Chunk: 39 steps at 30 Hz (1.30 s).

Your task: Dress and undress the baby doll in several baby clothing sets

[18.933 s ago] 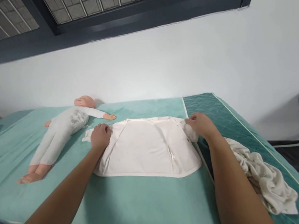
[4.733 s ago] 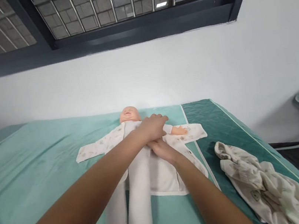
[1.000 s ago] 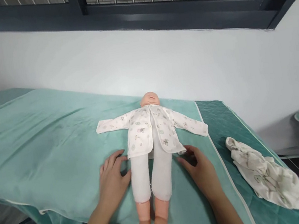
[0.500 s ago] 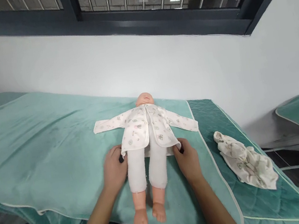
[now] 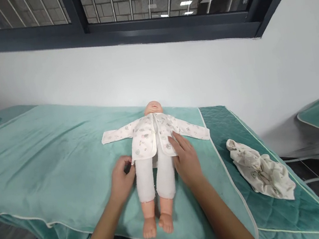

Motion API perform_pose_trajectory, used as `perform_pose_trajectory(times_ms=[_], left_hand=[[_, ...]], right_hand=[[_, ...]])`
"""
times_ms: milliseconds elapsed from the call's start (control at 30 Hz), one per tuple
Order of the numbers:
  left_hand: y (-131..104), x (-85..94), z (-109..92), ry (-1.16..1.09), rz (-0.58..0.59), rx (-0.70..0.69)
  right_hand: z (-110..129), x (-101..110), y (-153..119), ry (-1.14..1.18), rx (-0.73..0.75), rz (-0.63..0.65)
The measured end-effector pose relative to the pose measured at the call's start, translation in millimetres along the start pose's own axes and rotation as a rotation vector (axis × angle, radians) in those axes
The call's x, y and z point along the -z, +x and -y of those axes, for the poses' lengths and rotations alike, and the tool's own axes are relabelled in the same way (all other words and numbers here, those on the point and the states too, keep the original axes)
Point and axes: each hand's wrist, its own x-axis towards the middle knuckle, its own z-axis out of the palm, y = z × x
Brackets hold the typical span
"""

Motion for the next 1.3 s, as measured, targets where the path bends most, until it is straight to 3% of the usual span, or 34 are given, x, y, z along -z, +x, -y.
perform_pose_trajectory(times_ms=[100,233,467,533,667,767,867,933,1067,1300], left_hand=[[0.0,0.7,1.3,0.019,-0.004,0.019],[0.5,0.9,1.0,0.014,-0.006,0.040],[-4.1,4.8,-1.4,-0.212,0.059,0.063],[-3.9,7.1,-1.4,-0.341,0.010,0.105],[15.4,11.8,-2.3,-0.606,-0.112,0.350],[44.4,11.3,-5.6,-0.850,0.014,0.544],[72.0,2.6,-8.8,-0.984,0.215,0.651],[85.7,-6.9,-9.1,-1.029,0.285,0.728],[105.2,-25.0,-5.1,-1.131,0.305,0.819],[138.9,-50.5,0.7,-1.181,0.322,0.706]], right_hand=[[7.6,-2.6,12.4,0.078,0.048,0.039],[13.8,-7.7,3.3,0.137,0.137,0.150],[13.5,8.4,-28.3,0.382,-0.026,0.174],[6.1,12.3,-25.9,0.487,-0.229,0.070],[-24.6,5.0,-2.8,0.862,-0.925,-0.230],[-45.6,-8.8,22.4,1.138,-1.182,-0.209],[-51.2,-23.0,45.5,1.253,-1.195,-0.083],[-48.7,-31.7,56.7,1.317,-1.150,-0.012],[-47.8,-44.9,68.3,1.330,-1.019,-0.019],[-79.2,-53.7,80.5,1.244,-0.917,-0.037]])
